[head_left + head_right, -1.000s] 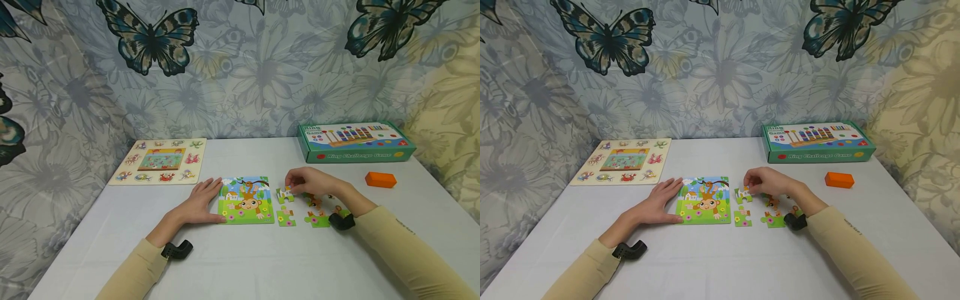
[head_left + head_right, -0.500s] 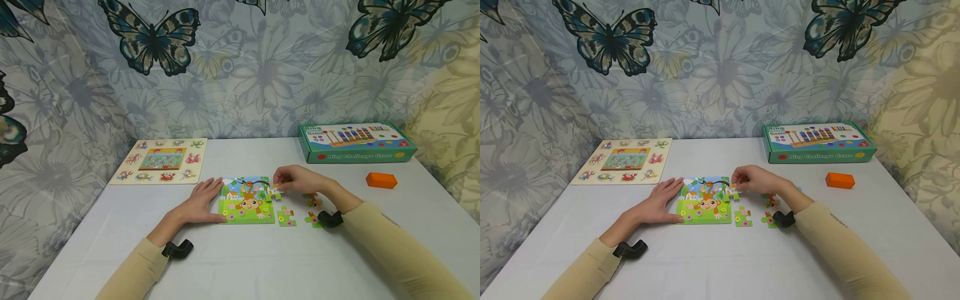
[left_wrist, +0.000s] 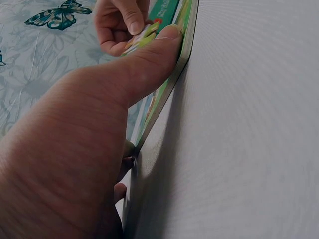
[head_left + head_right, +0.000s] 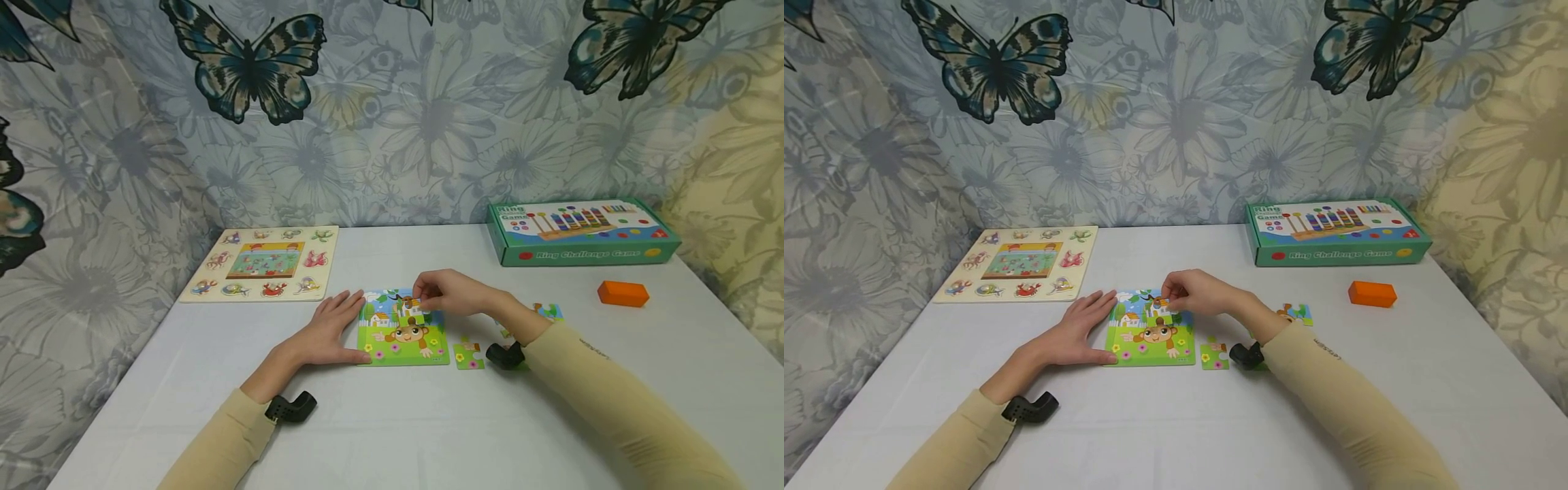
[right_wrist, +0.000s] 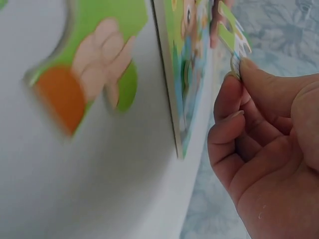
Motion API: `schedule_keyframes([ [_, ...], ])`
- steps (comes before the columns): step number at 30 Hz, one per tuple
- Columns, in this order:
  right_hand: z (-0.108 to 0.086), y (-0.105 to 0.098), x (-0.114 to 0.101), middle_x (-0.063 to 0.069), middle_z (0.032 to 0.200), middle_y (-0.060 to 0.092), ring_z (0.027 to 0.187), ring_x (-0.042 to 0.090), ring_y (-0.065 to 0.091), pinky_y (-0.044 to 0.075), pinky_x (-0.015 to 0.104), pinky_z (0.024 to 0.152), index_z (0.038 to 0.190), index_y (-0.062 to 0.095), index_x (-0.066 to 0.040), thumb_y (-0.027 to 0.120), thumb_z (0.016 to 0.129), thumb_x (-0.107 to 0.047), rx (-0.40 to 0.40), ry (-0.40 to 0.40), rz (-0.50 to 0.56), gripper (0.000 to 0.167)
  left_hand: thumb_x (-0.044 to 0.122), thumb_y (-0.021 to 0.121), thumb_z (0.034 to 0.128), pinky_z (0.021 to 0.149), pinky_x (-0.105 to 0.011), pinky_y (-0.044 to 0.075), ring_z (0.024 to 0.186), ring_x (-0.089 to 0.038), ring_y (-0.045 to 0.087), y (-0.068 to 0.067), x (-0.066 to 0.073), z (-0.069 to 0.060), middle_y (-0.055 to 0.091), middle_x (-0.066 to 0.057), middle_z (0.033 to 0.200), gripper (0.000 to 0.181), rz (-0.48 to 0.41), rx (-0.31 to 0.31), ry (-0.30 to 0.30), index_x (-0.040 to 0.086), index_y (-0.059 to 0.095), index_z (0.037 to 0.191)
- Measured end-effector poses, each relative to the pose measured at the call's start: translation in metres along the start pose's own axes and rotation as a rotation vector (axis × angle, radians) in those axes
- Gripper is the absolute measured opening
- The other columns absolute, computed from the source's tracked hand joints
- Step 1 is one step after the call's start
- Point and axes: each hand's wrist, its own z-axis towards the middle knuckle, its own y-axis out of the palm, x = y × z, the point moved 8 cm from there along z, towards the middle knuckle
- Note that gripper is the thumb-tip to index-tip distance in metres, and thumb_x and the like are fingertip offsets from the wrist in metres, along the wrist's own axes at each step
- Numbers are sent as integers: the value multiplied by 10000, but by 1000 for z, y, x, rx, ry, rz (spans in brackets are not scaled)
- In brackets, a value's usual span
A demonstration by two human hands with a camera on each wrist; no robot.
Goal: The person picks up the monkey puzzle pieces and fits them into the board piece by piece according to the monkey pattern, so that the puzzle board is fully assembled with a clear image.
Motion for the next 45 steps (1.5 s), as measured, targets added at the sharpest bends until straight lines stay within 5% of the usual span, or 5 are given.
schedule_keyframes([
  [20, 37, 32, -19, -3, 840, 632, 755, 132, 560, 494, 254, 733, 1017, 639, -36, 682, 952, -44, -12, 27, -56, 78, 587, 762, 807, 1186, -579, 37, 1528, -343, 67, 1, -2, 0, 170, -101, 1671, 1111, 0, -19, -19, 13, 233, 1598],
  [33, 38, 40, -23, -23, 842, 643, 754, 113, 571, 494, 245, 720, 1005, 659, -53, 756, 914, -119, -1, 90, -127, 148, 585, 755, 815, 1191, -567, 21, 1531, -332, 56, 1, -3, 0, 166, -97, 1671, 1103, -5, -21, -11, 17, 228, 1600],
  [45, 32, 50, -33, -29, 904, 643, 823, 116, 569, 510, 249, 791, 1040, 688, -41, 817, 877, -193, -40, 18, -230, 258, 575, 765, 816, 1179, -602, 33, 1524, -360, 74, 0, 0, 0, 187, -116, 1666, 1096, -24, -17, 0, 2, 247, 1592],
])
